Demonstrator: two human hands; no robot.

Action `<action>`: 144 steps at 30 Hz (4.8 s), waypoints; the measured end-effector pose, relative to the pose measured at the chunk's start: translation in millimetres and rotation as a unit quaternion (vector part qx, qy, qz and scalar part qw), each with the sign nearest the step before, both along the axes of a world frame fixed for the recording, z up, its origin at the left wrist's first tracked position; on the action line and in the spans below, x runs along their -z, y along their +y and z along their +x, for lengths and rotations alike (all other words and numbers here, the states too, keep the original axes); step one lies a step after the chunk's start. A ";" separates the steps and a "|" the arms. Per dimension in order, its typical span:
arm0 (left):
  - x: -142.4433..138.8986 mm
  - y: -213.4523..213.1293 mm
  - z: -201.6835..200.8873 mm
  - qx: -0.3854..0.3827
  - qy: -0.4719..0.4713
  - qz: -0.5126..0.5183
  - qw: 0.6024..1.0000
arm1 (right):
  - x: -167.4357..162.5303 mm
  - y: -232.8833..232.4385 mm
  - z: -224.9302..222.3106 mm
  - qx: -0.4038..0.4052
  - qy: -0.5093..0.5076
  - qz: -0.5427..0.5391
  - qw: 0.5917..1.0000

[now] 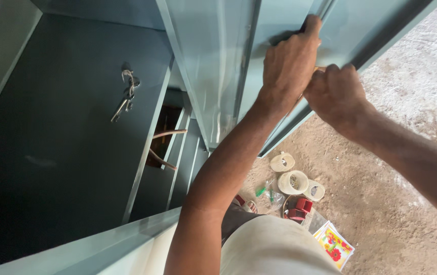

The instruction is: The person kneels on the ground beside a painted metal cabinet and attaches a lock mechanism to the door edge, threading screws by hand and tightening them with a wrench and pliers. They pick screws and hardware from bowls on the ground and use a printed sheet as a work reference.

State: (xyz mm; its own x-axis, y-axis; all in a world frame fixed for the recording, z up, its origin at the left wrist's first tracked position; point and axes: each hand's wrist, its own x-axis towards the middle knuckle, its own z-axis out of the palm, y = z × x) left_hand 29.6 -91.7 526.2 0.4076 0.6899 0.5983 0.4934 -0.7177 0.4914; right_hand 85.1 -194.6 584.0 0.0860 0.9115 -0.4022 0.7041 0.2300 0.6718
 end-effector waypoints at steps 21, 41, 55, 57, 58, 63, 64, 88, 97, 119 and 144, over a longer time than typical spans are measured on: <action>21.2 1.0 9.9 0.007 -0.033 -0.026 0.999 | 259.5 -9.4 -4.7 0.260 0.696 0.456 0.489; 8.2 1.0 0.7 0.007 0.013 -0.015 1.000 | 138.7 -66.7 92.4 0.109 0.253 0.257 0.926; -1.9 -0.4 8.9 -0.020 0.013 -0.015 1.000 | 87.6 -29.2 92.3 0.054 0.309 0.306 0.899; -2.4 -0.7 9.2 -0.012 0.003 -0.022 1.000 | 97.5 -30.8 91.7 0.103 0.267 0.279 0.916; -2.3 -1.1 9.3 -0.009 -0.004 -0.015 1.000 | 102.2 -32.3 90.8 0.110 0.271 0.278 0.915; 0.8 -3.7 5.1 -0.006 -0.029 0.000 1.000 | 133.1 -31.3 99.3 0.072 0.304 0.324 0.893; 1.4 -4.1 3.6 -0.007 -0.030 -0.001 1.000 | 143.3 -31.3 105.8 0.027 0.308 0.357 0.882; -2.6 -3.5 -3.5 0.006 0.030 -0.016 0.999 | 257.3 -62.6 36.9 0.219 0.626 0.392 0.638; 3.0 3.1 -0.1 -0.010 0.047 -0.002 0.999 | 76.7 -36.2 98.0 0.089 0.196 0.210 0.954; 18.4 5.3 18.7 -0.009 -0.029 0.035 0.999 | 55.4 1.1 76.5 0.063 0.114 0.109 0.986; 12.2 9.9 8.6 0.006 0.022 0.023 0.999 | 229.0 -58.8 44.1 0.093 0.781 0.355 0.506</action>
